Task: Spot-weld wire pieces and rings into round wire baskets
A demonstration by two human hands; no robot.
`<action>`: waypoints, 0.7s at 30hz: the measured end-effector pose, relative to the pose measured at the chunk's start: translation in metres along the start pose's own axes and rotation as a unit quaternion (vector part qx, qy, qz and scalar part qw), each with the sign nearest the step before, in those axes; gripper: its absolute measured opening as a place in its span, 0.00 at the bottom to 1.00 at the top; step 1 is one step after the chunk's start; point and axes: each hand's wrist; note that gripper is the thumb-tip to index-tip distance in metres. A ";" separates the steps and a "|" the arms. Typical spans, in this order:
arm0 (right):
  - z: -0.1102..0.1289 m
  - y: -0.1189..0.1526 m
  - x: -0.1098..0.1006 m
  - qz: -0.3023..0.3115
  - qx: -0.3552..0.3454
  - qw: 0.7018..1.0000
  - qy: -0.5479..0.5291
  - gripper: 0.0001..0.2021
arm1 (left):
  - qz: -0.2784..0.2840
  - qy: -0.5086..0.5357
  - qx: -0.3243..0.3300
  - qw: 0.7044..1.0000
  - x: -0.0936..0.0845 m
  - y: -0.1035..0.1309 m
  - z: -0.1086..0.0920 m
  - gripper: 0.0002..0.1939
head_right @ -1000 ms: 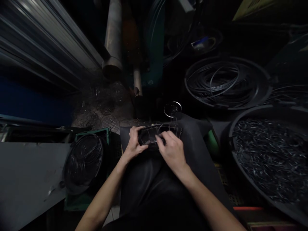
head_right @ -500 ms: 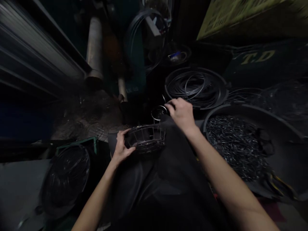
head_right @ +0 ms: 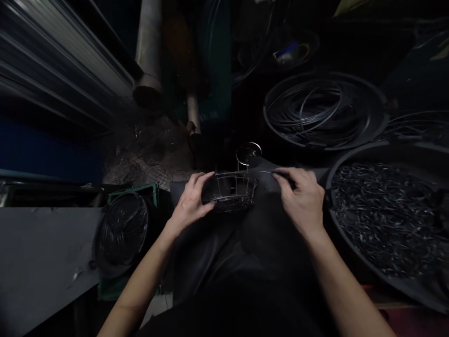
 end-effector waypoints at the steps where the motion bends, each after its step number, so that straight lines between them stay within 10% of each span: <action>1: -0.001 0.004 -0.001 -0.001 0.000 1.000 -0.013 0.10 | 0.001 0.008 0.001 1.000 -0.001 -0.001 0.000 0.36; 10: -0.045 0.041 0.028 0.106 0.125 0.981 -0.101 0.20 | -0.007 0.015 0.003 1.000 -0.002 0.000 0.003 0.33; 21: 0.053 0.024 0.034 0.243 0.247 0.865 -0.362 0.19 | -0.035 0.004 0.039 0.999 0.007 0.016 0.011 0.33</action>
Point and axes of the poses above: each hand's wrist, its own y-axis away from the middle knuckle, its own x-axis out of the palm, z = x × y, and after that the axes turned 1 degree about -z, right-handed
